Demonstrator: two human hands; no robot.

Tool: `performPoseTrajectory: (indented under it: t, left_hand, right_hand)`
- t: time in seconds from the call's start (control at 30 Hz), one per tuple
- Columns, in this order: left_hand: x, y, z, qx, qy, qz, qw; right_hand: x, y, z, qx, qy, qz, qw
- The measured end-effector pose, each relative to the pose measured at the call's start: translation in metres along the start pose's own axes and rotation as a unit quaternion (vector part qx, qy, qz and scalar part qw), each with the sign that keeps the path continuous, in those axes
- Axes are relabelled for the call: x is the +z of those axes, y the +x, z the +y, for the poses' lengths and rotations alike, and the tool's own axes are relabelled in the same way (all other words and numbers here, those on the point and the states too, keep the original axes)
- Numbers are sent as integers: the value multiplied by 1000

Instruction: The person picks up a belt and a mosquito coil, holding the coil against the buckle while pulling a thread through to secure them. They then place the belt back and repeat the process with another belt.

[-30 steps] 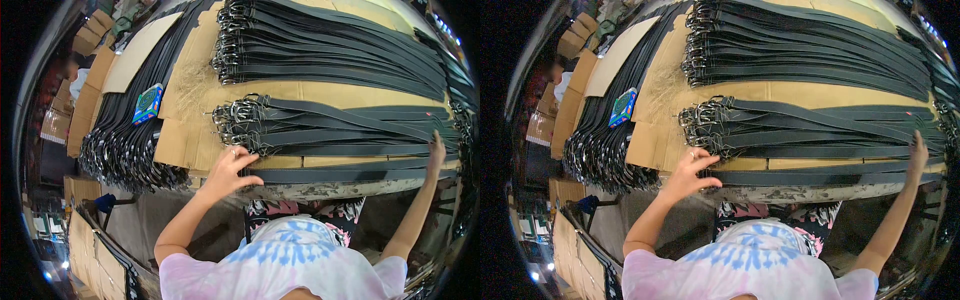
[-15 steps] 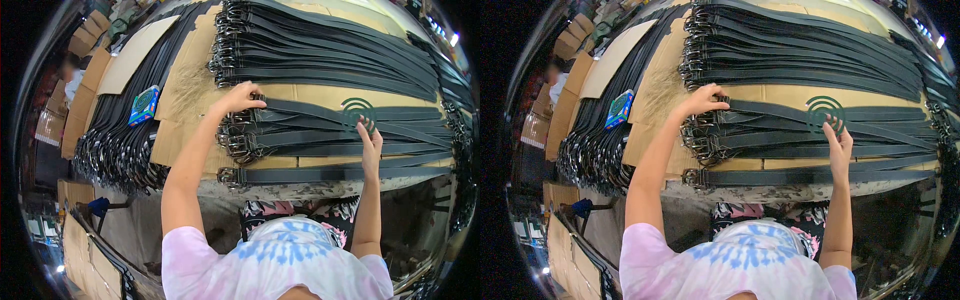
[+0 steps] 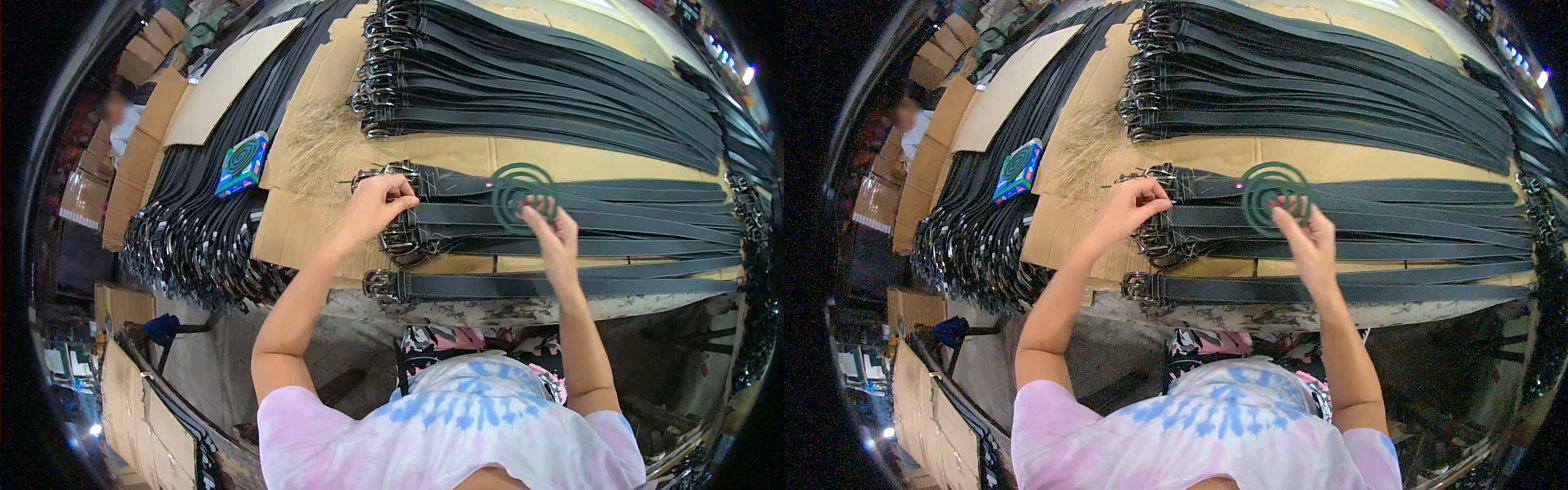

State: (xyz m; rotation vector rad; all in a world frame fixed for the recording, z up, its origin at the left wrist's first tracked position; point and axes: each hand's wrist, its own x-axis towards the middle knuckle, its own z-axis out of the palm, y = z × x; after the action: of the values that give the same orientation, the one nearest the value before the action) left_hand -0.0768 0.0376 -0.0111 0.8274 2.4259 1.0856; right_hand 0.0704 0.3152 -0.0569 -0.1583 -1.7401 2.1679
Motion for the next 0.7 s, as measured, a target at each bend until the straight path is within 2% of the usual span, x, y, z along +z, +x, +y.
performPoseTrajectory:
  t: [0.07, 0.1, 0.17, 0.33, 0.53, 0.6, 0.63, 0.7]
  left_hand:
    - [8, -14, 12, 87, 117, 146, 978]
    - [10, -17, 8, 83, 117, 147, 979]
    - [14, -19, -4, 149, 121, 224, 956]
    - [8, -29, 3, 83, 81, 147, 982]
    - [3, -6, -10, 190, 168, 161, 954]
    - [-7, -2, 0, 188, 201, 72, 959]
    - [-11, 1, 2, 189, 200, 72, 959]
    - [-18, 7, 6, 254, 272, 33, 928]
  right_hand:
    - [21, -4, 13, 18, 33, -1, 999]
    - [30, -6, 17, 26, 30, -1, 999]
    - [48, -9, 20, 9, 16, -3, 1000]
    - [67, -11, 33, -20, 12, -22, 999]
    - [75, -10, 35, -26, -9, -19, 999]
    - [74, -11, 38, -20, 14, -13, 1000]
    - [73, -11, 38, -21, 13, -12, 1000]
    - [73, -11, 37, -16, 31, -15, 999]
